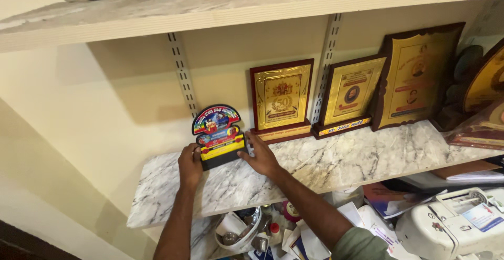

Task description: The person removes several awards and plaques from a wall-mounted shelf and places them onto a bed. The person handles each item individually, moving them from the shelf to the pile on the bed.

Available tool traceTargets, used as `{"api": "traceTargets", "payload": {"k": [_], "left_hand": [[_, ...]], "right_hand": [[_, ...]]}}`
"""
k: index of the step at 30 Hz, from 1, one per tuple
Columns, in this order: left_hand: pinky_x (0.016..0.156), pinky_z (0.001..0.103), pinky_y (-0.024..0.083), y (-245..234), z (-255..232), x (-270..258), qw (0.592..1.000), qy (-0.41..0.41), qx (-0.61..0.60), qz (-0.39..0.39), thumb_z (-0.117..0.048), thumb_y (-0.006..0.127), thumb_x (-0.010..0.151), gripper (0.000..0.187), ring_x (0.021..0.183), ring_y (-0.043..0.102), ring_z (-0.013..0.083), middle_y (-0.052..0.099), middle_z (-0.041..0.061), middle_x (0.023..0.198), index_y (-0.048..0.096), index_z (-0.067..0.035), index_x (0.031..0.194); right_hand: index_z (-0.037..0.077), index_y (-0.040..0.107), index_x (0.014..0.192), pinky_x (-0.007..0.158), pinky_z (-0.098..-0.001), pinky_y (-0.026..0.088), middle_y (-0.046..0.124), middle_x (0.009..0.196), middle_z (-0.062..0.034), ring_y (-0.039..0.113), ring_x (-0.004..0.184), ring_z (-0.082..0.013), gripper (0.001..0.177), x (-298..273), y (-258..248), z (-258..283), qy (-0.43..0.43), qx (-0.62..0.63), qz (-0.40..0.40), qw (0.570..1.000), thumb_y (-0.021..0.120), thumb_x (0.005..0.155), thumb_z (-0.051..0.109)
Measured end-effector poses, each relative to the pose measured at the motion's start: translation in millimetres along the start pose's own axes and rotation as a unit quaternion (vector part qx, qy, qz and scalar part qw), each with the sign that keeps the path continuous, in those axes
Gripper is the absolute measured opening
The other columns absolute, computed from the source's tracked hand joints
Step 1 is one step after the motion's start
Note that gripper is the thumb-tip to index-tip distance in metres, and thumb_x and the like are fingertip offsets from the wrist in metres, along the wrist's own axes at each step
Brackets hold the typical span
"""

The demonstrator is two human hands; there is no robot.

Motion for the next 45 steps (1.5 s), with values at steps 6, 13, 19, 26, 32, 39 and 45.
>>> {"api": "traceTargets", "payload": {"k": [6, 13, 19, 26, 32, 39, 45], "left_hand": [[0.079, 0.043, 0.053, -22.4, -10.0, -13.7, 1.000, -0.003, 0.012, 0.019, -0.017, 0.057, 0.104, 0.017, 0.087, 0.068, 0.0383, 0.069, 0.021, 0.095, 0.067, -0.003, 0.109], [0.074, 0.040, 0.054, -47.6, -36.1, -35.5, 0.998, -0.048, -0.016, 0.029, -0.019, 0.057, 0.103, 0.019, 0.081, 0.072, 0.0325, 0.073, 0.019, 0.091, 0.066, -0.004, 0.109], [0.073, 0.040, 0.053, -64.4, -54.6, -55.8, 0.995, -0.091, -0.004, 0.044, -0.021, 0.056, 0.103, 0.019, 0.079, 0.072, 0.0319, 0.073, 0.019, 0.089, 0.067, -0.006, 0.110], [0.074, 0.038, 0.053, -80.2, -70.1, -83.5, 0.997, -0.064, -0.024, 0.033, -0.018, 0.058, 0.102, 0.018, 0.078, 0.070, 0.0278, 0.073, 0.018, 0.089, 0.066, -0.003, 0.108], [0.074, 0.037, 0.054, -91.5, -88.7, -90.7, 0.997, -0.034, -0.064, 0.036, -0.015, 0.059, 0.100, 0.016, 0.077, 0.068, 0.0243, 0.073, 0.016, 0.086, 0.067, -0.002, 0.106], [0.074, 0.038, 0.053, -116.3, -127.2, -77.2, 0.998, -0.027, -0.052, 0.025, -0.016, 0.057, 0.102, 0.017, 0.078, 0.069, 0.0263, 0.072, 0.016, 0.088, 0.066, -0.003, 0.107], [0.075, 0.040, 0.053, -125.0, -134.7, -93.5, 0.998, -0.035, -0.038, 0.022, -0.017, 0.057, 0.102, 0.018, 0.081, 0.072, 0.0292, 0.073, 0.018, 0.089, 0.066, -0.002, 0.108]], "right_hand": [[0.012, 0.054, 0.143, 0.085, -0.0390, 0.056, 0.074, 0.117, -0.0129, 0.071, 0.108, -0.0256, 0.057, -11.6, 1.2, 2.8, 0.042, -0.009, 0.051, 0.998, 0.070, 0.093, 0.032], [0.007, 0.065, 0.125, 0.080, -0.0381, 0.058, 0.077, 0.105, -0.0149, 0.075, 0.098, -0.0288, 0.035, -32.4, 9.0, 5.2, 0.011, 0.006, 0.007, 1.000, 0.068, 0.095, 0.024], [0.006, 0.066, 0.117, 0.079, -0.0376, 0.057, 0.077, 0.101, -0.0142, 0.076, 0.094, -0.0279, 0.028, -58.1, 2.2, 30.9, 0.013, 0.016, 0.007, 1.000, 0.067, 0.095, 0.023], [0.005, 0.066, 0.113, 0.074, -0.0362, 0.055, 0.077, 0.093, -0.0150, 0.074, 0.080, -0.0255, 0.026, -87.6, -0.8, 51.0, 0.069, 0.004, 0.001, 0.998, 0.067, 0.097, 0.024], [0.003, 0.067, 0.115, 0.070, -0.0305, 0.053, 0.070, 0.086, -0.0090, 0.064, 0.078, -0.0125, 0.023, -96.0, 2.5, 52.0, 0.018, 0.097, -0.073, 0.992, 0.066, 0.100, 0.020], [0.002, 0.068, 0.116, 0.071, -0.0267, 0.050, 0.068, 0.088, 0.0000, 0.059, 0.080, -0.0078, 0.021, -97.4, -0.9, 87.8, -0.015, 0.159, -0.125, 0.979, 0.062, 0.101, 0.016], [0.002, 0.070, 0.117, 0.068, -0.0271, 0.049, 0.068, 0.085, -0.0016, 0.059, 0.081, -0.0075, 0.023, -118.5, -2.4, 95.1, -0.017, 0.131, -0.121, 0.984, 0.065, 0.100, 0.017]]}}
Point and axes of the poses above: each hand's wrist, its own x-axis towards the middle knuckle, its own y-axis out of the palm, z = x × y, the point moved 2 cm from there along x, towards the middle knuckle
